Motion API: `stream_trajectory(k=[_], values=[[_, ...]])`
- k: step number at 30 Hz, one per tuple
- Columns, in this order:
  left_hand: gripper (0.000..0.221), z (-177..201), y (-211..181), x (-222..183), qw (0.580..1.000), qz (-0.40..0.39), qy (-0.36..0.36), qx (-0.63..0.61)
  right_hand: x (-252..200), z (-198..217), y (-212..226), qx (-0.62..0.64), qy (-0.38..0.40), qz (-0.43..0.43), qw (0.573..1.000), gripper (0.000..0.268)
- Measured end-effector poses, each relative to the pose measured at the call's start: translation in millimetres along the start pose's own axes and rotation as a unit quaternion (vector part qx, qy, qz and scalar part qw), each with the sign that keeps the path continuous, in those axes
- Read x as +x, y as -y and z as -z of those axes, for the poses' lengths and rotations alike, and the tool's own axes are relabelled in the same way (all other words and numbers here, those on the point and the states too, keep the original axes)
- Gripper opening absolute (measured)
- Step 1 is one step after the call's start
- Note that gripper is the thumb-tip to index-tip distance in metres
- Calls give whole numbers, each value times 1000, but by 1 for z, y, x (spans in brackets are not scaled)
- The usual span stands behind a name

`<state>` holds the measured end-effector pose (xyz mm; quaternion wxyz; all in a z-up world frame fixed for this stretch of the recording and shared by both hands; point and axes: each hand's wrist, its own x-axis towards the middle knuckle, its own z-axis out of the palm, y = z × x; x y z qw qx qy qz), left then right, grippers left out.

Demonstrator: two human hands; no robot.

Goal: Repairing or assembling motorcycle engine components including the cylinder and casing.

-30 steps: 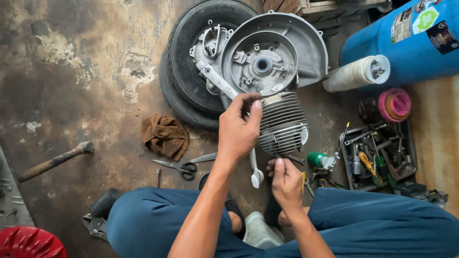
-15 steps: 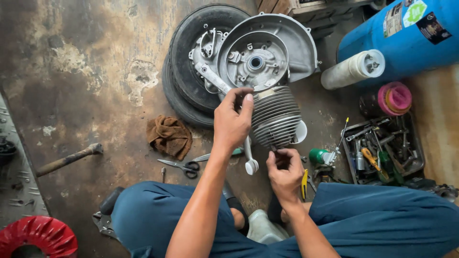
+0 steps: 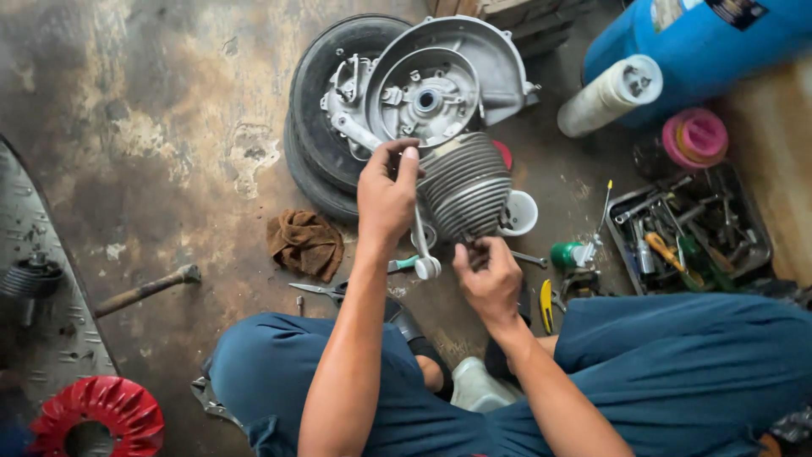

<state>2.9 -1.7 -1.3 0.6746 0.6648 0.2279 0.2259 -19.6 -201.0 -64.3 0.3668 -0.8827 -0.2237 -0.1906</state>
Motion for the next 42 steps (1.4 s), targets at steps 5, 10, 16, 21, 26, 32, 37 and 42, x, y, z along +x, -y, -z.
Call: stream_trajectory(k=[5,10,16,21,26,32,37,42], values=[[22,2,-3,-5,999,-37,4,-6,-3,-3,0,-58,4,-8,998,19],[20,10,5,-8,999,-37,-3,11,-3,-2,-6,-59,78,-78,992,31],[20,12,-1,-17,999,-40,-15,14,3,3,-1,18,161,-165,973,42],[21,10,-9,-21,998,-46,-13,27,13,20,5,57,164,-236,956,42],[23,36,-74,-38,998,-55,1,32,56,57,40,126,141,-181,965,44],[21,119,-170,-92,990,-138,-11,20,125,72,138,282,269,56,919,20],[18,205,-153,-152,980,-140,-143,13,142,43,205,191,456,200,846,16],[20,258,-100,-200,971,-97,-212,43,129,2,231,106,502,272,814,20]])
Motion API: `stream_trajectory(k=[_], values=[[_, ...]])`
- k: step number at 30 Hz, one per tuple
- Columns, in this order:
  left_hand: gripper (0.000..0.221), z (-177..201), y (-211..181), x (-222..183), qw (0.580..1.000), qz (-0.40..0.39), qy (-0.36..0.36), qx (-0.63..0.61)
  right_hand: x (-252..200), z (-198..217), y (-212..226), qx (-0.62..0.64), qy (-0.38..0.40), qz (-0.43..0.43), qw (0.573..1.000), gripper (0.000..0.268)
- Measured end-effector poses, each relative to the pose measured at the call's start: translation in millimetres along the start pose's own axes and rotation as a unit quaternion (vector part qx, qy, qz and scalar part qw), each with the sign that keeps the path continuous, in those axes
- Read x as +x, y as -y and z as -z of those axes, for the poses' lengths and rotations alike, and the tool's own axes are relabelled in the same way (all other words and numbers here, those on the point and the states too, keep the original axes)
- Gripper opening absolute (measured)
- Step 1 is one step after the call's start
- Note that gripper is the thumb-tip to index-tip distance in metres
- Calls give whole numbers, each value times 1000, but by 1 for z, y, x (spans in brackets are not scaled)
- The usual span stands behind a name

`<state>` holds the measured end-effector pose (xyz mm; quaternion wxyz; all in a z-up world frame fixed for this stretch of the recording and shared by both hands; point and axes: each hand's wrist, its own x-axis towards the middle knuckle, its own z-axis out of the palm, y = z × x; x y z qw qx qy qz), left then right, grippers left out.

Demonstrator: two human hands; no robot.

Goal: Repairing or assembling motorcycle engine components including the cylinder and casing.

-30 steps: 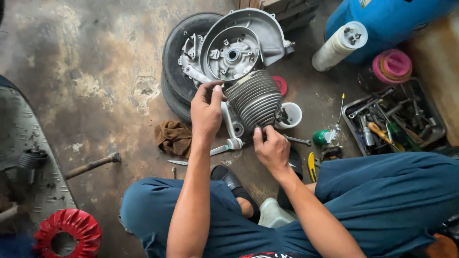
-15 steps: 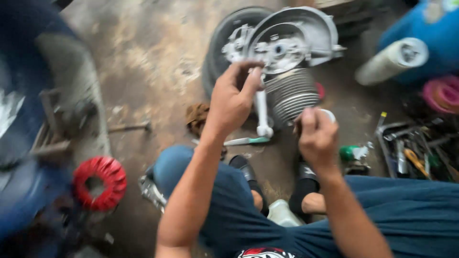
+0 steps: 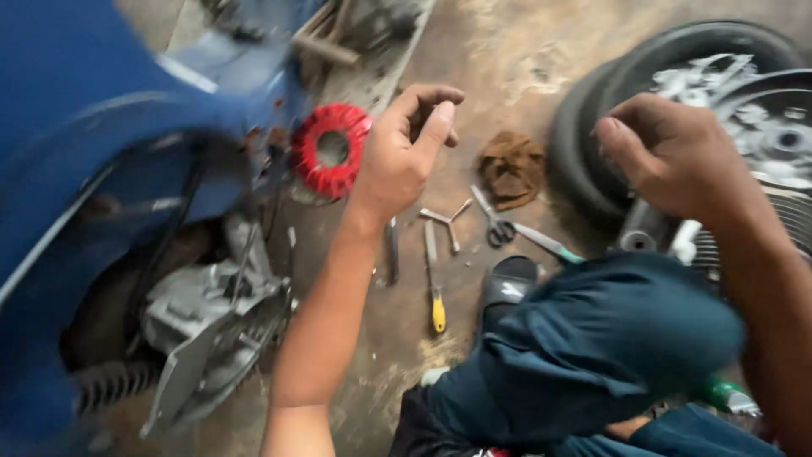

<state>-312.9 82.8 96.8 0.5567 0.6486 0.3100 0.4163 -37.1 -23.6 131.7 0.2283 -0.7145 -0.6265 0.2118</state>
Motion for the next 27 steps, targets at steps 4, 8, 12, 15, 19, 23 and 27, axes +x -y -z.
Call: stream_trajectory(k=[4,8,12,15,19,23,27], values=[[20,27,23,-25,990,4,-49,130,28,-25,3,-88,112,38,989,23],[15,6,167,-52,979,36,-93,180,44,-50,9,-89,190,51,976,23],[29,-24,330,-79,906,153,95,382,52,-95,-31,-137,234,138,953,25],[39,-42,420,-107,822,221,206,483,51,-131,-73,-138,235,131,953,26],[21,-41,489,-116,810,50,135,568,52,-151,-94,-174,237,129,947,26],[14,-33,469,-95,781,-68,153,601,50,-158,-114,-281,187,207,918,42],[11,-39,440,-58,796,-102,172,572,60,-128,-97,-238,180,189,936,30]])
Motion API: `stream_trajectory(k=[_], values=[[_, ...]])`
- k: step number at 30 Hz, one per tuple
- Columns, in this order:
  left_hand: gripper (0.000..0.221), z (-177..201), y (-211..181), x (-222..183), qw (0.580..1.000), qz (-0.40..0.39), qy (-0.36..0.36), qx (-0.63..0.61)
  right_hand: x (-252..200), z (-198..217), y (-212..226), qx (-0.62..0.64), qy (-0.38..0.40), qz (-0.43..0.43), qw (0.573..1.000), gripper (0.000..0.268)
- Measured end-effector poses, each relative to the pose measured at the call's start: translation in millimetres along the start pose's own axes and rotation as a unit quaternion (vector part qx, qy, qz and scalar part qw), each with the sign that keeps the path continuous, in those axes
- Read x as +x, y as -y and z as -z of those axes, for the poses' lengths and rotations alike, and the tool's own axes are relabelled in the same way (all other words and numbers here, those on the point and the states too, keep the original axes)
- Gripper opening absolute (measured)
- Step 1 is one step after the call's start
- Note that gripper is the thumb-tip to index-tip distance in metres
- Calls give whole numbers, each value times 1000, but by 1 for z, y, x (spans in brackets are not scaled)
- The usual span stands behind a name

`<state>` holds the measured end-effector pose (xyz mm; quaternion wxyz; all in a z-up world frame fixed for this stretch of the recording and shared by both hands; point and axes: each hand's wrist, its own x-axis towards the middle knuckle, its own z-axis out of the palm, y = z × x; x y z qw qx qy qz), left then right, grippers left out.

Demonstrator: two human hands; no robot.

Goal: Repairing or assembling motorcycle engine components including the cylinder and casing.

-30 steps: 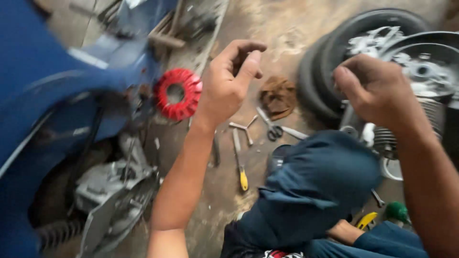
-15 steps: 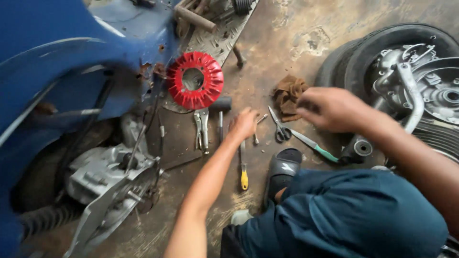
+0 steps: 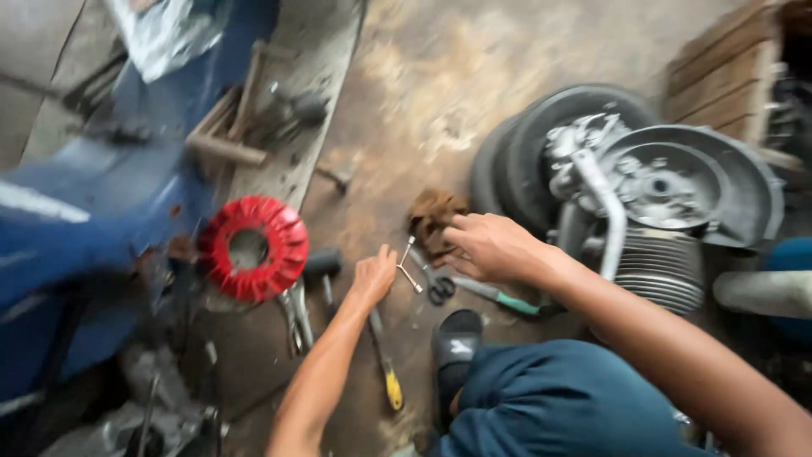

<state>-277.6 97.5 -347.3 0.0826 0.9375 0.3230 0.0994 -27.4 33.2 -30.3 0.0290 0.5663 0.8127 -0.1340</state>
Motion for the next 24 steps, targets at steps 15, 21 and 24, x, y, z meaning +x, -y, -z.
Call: stream_trajectory(k=[15,21,24], values=[[14,367,-198,219,892,-389,-228,26,-149,109,7,-77,-331,-253,906,56],[16,380,-294,216,756,-566,-328,-14,-238,108,20,108,-397,-284,866,22],[21,378,-328,204,736,-602,-299,-75,-274,90,23,334,-395,-304,800,11]])
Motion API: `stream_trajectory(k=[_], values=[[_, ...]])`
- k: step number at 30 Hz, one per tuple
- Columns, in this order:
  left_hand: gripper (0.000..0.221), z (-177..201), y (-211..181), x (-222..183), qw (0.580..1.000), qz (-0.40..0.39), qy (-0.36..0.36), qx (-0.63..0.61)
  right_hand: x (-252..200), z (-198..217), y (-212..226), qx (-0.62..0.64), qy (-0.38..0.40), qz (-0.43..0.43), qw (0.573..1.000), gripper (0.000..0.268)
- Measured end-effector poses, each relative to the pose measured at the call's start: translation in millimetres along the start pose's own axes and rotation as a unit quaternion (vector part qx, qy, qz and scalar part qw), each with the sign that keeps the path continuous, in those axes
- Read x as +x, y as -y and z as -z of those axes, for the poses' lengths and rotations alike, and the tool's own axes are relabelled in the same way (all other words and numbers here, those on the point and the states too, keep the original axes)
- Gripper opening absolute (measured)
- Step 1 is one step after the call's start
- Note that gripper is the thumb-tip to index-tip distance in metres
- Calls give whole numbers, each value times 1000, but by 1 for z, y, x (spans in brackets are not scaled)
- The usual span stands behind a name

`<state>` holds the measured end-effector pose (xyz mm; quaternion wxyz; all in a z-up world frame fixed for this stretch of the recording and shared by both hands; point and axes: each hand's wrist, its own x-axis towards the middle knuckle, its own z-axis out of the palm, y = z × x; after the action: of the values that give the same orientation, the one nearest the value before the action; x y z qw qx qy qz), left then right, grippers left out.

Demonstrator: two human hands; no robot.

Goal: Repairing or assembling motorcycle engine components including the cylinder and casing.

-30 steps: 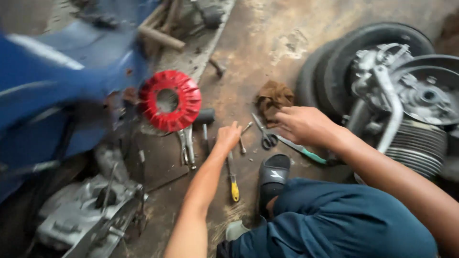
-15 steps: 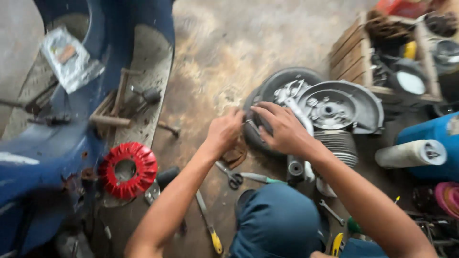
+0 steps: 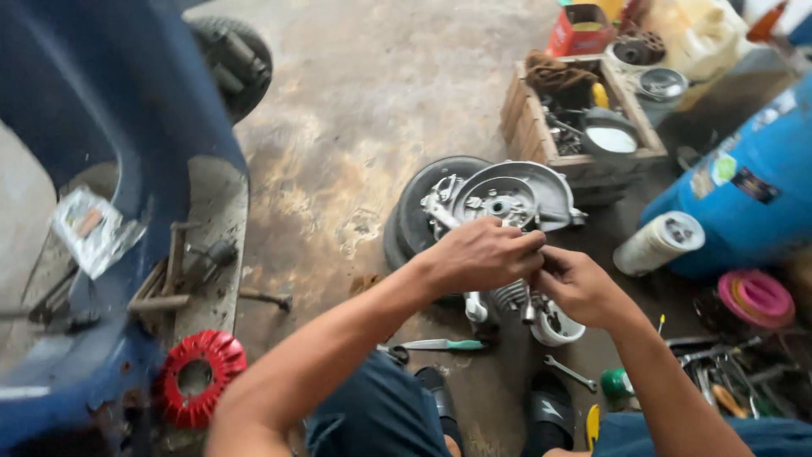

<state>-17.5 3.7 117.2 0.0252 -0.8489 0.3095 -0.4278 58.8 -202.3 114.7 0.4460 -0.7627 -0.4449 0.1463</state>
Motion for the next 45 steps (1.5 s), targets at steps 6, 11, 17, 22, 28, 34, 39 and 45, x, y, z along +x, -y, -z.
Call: stream_trajectory(k=[6,11,17,22,28,34,39,45], values=[[44,9,-17,34,906,305,48,-290,-57,-8,-50,189,-224,-150,944,16],[53,-3,-60,35,678,464,-101,-560,-85,-15,-63,317,-308,-133,887,17],[38,-44,-136,10,524,654,-145,-525,-116,-26,-68,349,-333,-206,851,20],[24,-103,-178,-48,374,761,-96,-521,-140,-61,-68,222,-345,-228,883,15],[33,-147,-195,-110,309,764,-51,-564,-148,-114,-72,59,-357,-191,913,10],[24,-118,-183,-77,293,758,-62,-579,-138,-117,-76,21,-344,-137,929,9],[26,-104,-176,-71,274,745,-70,-604,-134,-119,-69,3,-337,-126,933,9],[31,-77,-167,-53,239,718,-50,-651,-138,-128,-62,160,-343,-253,890,11]])
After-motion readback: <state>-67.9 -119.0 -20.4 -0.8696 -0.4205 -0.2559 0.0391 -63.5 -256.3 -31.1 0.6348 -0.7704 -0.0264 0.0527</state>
